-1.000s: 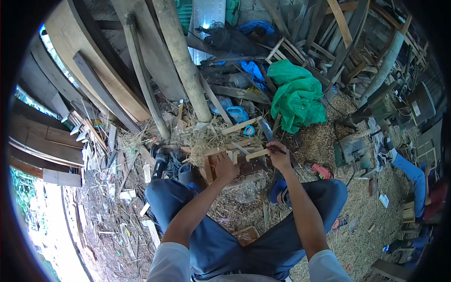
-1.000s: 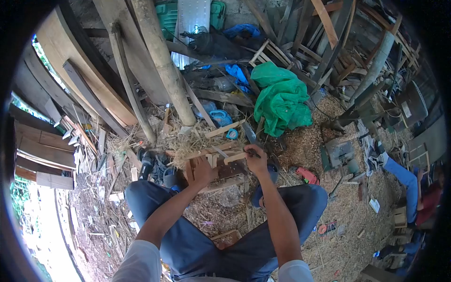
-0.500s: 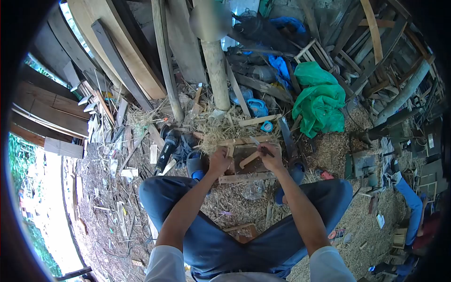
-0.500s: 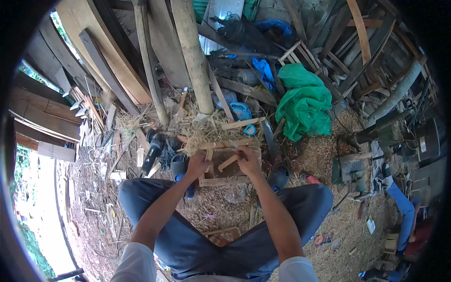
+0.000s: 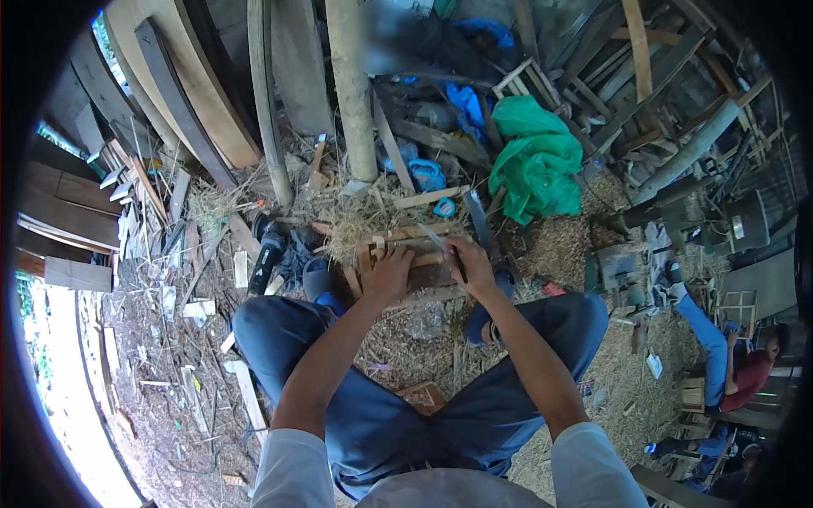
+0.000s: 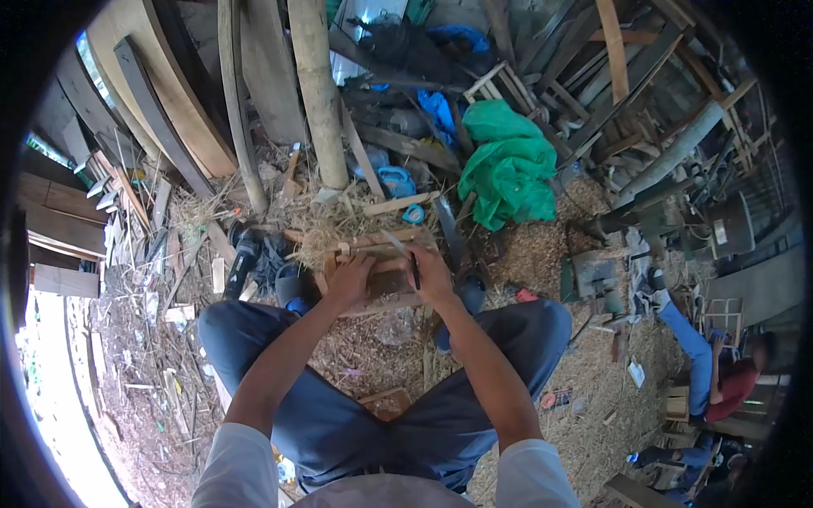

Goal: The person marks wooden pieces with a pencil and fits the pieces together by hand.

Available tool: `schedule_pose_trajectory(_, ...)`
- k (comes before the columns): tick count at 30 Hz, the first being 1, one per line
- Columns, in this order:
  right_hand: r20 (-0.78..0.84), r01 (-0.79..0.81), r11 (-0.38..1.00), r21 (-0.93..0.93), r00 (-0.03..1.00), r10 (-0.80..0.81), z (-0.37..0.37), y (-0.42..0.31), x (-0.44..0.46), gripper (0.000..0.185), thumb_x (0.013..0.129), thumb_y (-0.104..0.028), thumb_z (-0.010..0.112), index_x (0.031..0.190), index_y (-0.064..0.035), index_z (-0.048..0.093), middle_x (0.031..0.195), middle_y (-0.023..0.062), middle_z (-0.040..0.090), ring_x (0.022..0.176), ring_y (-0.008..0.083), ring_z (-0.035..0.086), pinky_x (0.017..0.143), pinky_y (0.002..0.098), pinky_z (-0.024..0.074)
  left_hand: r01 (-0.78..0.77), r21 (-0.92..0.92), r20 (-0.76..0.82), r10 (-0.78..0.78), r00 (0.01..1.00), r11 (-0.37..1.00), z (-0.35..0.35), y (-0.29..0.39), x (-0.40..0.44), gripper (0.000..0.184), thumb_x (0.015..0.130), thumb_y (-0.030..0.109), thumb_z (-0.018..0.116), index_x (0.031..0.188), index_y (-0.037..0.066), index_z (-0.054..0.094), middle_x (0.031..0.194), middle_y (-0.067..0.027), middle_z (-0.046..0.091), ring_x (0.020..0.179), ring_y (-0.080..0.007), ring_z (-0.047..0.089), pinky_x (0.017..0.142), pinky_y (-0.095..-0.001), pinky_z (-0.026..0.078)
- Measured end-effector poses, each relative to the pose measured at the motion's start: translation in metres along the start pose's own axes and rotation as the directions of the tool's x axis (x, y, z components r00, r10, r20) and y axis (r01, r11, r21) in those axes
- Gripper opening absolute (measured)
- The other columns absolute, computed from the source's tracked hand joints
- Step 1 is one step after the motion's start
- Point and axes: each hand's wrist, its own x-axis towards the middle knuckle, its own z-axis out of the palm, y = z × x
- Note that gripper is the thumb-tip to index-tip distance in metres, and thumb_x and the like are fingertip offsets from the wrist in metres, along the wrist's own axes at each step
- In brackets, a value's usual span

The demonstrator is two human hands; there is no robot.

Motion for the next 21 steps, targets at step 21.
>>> schedule_pose_trajectory(21, -0.109, -0.334, 0.924, -0.188, 0.942, 0.319, -0.035, 0.010, -0.074, 0.047, 0.082, -0.045, 0.061, 0.071, 0.0003, 0.061, 0.065, 0.0204, 0.059, 0.067, 0.0383, 0.060, 0.062, 0.0435, 0.0462, 0.129, -0.359, 0.078, -0.108, 0.991, 0.924, -0.060, -0.046, 0.007, 0.040, 0.072, 0.012, 0.070, 0.109, 0.005, 0.056, 0.092, -0.0141, 0.063, 0.085, -0.0273, 0.063, 0.073, -0.0380, 0.050)
